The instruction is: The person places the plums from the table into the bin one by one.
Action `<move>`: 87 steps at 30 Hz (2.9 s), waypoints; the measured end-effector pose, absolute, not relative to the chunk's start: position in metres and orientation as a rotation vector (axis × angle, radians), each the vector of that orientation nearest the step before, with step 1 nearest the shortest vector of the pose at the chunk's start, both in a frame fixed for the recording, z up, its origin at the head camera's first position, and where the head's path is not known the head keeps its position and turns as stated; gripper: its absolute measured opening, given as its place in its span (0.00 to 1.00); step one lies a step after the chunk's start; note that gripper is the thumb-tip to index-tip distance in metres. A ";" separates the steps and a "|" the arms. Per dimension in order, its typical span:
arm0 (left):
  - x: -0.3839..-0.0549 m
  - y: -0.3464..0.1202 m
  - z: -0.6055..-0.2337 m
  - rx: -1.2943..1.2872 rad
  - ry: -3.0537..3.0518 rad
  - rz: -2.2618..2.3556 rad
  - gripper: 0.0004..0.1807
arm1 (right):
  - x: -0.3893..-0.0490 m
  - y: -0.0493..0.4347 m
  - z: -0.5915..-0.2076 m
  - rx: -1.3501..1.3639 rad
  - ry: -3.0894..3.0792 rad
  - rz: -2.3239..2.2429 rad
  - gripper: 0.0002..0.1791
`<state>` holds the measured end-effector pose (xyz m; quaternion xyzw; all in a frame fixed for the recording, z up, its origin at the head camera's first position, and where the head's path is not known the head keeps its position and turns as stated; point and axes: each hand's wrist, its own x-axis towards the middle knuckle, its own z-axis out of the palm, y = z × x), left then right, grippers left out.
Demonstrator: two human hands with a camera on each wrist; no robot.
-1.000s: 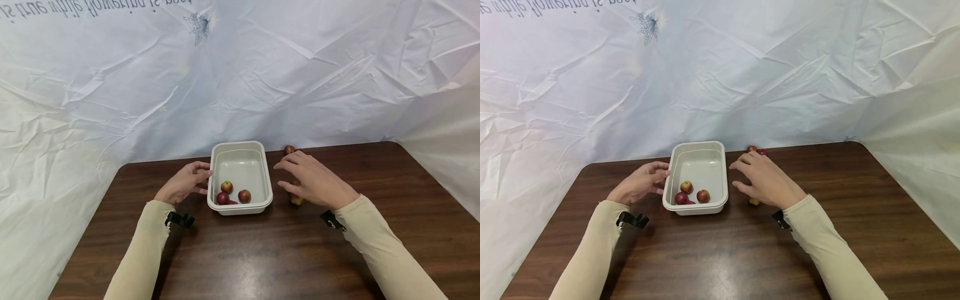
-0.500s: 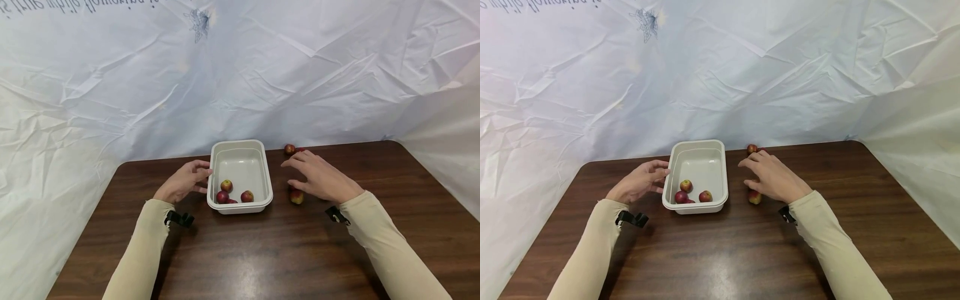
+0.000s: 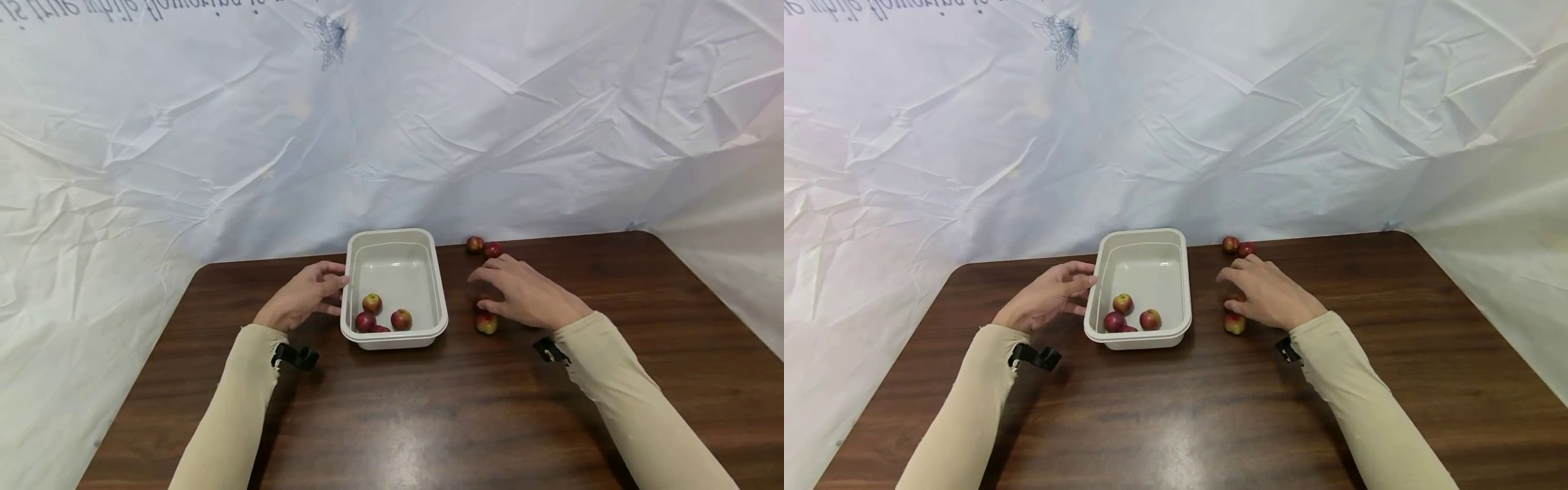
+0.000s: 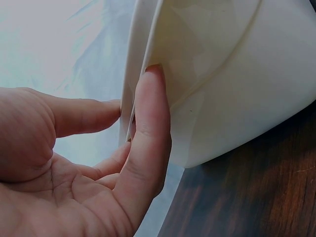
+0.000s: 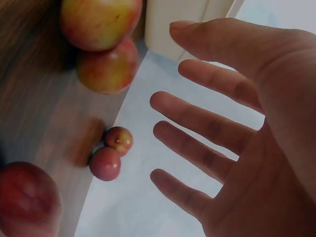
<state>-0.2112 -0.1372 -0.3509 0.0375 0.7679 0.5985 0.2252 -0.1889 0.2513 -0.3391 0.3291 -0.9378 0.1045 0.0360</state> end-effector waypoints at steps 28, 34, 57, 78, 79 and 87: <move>-0.212 -0.136 -0.352 0.096 2.134 1.637 0.25 | -0.201 0.263 -0.357 0.977 -3.018 0.346 0.16; -0.211 -0.136 -0.351 0.101 2.138 1.632 0.25 | -0.203 0.264 -0.362 0.984 -3.020 0.356 0.17; -0.212 -0.136 -0.351 0.088 2.142 1.628 0.25 | -0.202 0.266 -0.352 0.982 -2.957 0.385 0.18; -0.212 -0.136 -0.353 0.101 2.136 1.640 0.26 | -0.186 0.249 -0.327 1.068 -2.801 0.393 0.19; -0.212 -0.137 -0.353 0.102 2.134 1.641 0.26 | -0.185 0.248 -0.326 1.076 -2.788 0.395 0.19; -0.212 -0.137 -0.352 0.101 2.119 1.651 0.26 | -0.176 0.241 -0.319 1.100 -2.721 0.400 0.21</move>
